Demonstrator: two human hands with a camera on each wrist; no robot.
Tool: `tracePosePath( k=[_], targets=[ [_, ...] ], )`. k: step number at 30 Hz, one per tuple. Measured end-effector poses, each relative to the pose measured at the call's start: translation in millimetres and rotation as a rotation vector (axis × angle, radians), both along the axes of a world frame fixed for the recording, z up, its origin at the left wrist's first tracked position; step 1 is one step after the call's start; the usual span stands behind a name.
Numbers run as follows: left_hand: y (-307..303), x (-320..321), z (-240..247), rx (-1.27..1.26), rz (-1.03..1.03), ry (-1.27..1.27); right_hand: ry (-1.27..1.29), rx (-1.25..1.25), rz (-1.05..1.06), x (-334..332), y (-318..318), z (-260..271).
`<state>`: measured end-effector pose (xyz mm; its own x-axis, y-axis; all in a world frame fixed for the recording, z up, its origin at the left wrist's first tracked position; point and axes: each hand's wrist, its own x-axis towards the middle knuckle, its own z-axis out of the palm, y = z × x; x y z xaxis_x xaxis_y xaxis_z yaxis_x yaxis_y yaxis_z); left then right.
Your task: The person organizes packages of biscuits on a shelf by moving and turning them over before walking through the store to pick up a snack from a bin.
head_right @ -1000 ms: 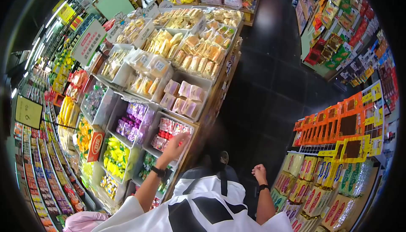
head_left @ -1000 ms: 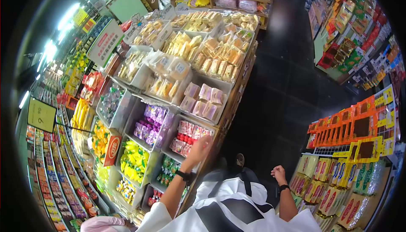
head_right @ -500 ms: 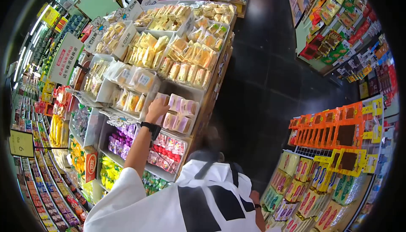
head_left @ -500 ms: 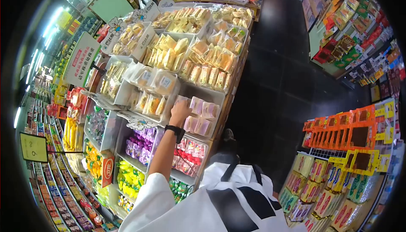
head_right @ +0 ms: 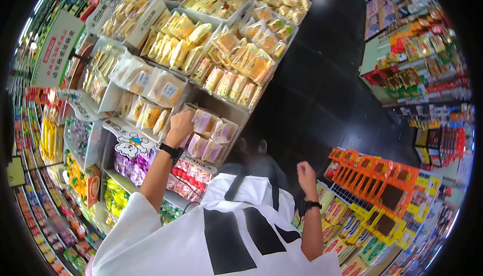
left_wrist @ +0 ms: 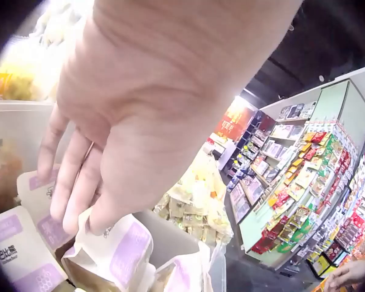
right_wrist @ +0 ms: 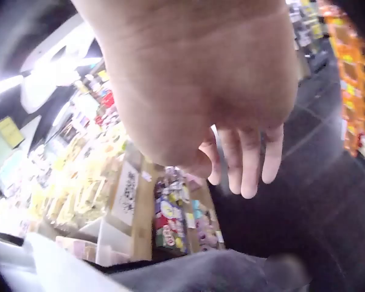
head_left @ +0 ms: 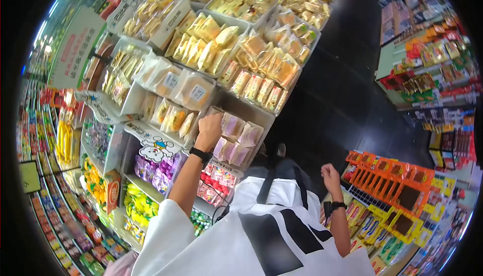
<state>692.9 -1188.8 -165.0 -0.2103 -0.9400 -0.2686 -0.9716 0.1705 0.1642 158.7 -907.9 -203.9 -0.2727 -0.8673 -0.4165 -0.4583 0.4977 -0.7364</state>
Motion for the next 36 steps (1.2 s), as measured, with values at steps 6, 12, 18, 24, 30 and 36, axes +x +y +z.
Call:
tracePosePath(
  k=[6, 12, 18, 24, 30, 36],
  targets=[
    [20.4, -1.2, -6.6, -0.014, 0.052, 0.094, 0.032, -0.296, 0.677, 113.3, -205.8, 79.6],
    [32.7, -25.3, -5.3, 0.044, 0.221, 0.134, 0.043, -0.415, 1.184, 223.1, -293.7, 58.0],
    [39.4, -33.3, 2.3, 0.13, 0.396, 0.152, 0.073, -0.34, 1.405, 254.9, -302.7, -8.5],
    [40.9, -34.5, 6.5, 0.146, 0.531, 0.195, -0.09, -0.254, 1.404, 267.8, -318.5, -9.6],
    [64.8, -45.9, 32.2, 0.103, 0.69, 0.268, -0.262, -0.233, 1.402, 261.1, -330.4, 1.1],
    [131.4, -66.8, 24.6, 0.156, 0.599, 0.097, -0.306, -0.027, 1.373, 228.5, -357.0, 18.8]
  ],
)
